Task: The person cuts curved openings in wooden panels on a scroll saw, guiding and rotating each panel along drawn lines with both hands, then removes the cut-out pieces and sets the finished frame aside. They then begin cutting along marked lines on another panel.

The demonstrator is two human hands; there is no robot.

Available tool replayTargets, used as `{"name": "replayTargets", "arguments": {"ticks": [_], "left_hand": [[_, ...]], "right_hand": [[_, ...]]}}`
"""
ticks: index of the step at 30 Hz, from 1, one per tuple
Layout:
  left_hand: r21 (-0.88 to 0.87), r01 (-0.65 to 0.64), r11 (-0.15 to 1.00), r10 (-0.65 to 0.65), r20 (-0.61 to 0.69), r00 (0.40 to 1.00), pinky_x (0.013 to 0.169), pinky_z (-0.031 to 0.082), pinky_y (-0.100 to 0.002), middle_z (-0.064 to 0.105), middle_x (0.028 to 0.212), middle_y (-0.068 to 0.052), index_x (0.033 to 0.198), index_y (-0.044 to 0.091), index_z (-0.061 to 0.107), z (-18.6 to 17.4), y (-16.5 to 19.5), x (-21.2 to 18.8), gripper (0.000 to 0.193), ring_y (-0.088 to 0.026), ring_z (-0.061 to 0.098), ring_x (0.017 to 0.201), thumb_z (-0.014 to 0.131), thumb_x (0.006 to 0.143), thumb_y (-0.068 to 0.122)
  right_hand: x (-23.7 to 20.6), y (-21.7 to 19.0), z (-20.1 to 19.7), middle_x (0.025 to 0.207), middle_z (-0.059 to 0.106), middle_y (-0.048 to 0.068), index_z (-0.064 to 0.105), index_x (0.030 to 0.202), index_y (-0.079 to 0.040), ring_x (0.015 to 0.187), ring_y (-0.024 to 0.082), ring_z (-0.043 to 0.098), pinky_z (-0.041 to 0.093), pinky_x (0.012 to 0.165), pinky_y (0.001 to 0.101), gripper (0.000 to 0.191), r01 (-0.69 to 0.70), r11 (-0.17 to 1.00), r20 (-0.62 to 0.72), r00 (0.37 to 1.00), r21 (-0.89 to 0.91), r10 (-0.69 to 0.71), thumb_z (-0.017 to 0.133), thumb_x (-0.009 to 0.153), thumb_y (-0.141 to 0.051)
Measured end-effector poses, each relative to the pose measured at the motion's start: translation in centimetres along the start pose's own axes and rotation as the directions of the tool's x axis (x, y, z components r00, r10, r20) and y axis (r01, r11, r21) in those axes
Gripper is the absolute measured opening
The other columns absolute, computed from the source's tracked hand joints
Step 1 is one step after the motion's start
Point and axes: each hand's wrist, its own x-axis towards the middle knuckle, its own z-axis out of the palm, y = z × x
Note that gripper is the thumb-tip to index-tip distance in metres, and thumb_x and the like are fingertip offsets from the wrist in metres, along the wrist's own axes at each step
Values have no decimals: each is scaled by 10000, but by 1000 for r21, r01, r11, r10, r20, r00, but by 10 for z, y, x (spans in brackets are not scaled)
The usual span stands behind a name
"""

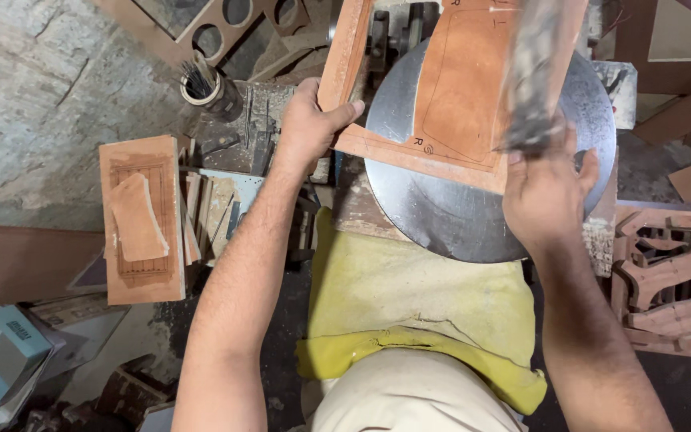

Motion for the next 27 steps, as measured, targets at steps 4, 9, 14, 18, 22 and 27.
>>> {"name": "replayTargets", "arguments": {"ticks": [4,9,14,18,22,27], "left_hand": [[-117,-74,990,80,50,996,770,620,-288,738,1048,-111,1228,-62,590,-2,-5,-15,467,-142,722,886,831,888,149],[-178,146,973,-152,-22,988,539,508,-290,683,930,-84,1225,-33,534,-2,-13,-52,370,-122,624,691,673,1009,232],[-357,257,898,-290,-39,956,614,496,-323,694,971,-86,1250,-5,531,8,-22,-110,323,-158,647,769,615,1013,197],[-531,257,807,-301,5,954,920,559,-331,728,1090,-78,1233,3,588,27,-35,-167,335,-173,696,1004,664,924,109],[-574,348,741,-341,125,932,653,586,-323,726,919,-110,1071,-30,651,56,-41,-216,190,-180,705,763,715,955,107],[-578,404,709,-370,183,911,522,573,-282,755,844,-101,1014,-29,692,84,-36,-243,189,-141,705,650,688,980,157]], "right_hand": [[2,-1,-6,1594,399,300,527,1477,10,1526,478,270,90,1135,760,477,-11,999,26,1000,33,10,494,1068,-233],[10,8,-7,1545,510,209,594,1439,-92,1562,388,343,84,1241,732,366,-94,992,178,978,-89,108,521,1113,-241],[19,19,-17,1551,537,174,580,1500,-146,1510,388,392,74,1199,714,467,0,998,85,996,70,-6,568,1036,-199],[32,27,-20,1627,470,190,663,1414,-209,1561,422,305,66,1200,678,412,23,998,88,996,59,-28,616,1005,-216],[49,38,-15,1412,631,144,565,1502,-164,1531,336,382,8,1269,634,549,-42,996,181,983,75,27,609,961,-247],[54,49,-3,1424,524,207,299,1496,-9,1486,370,308,21,1234,629,778,-61,962,59,997,265,47,683,954,-416]]}}
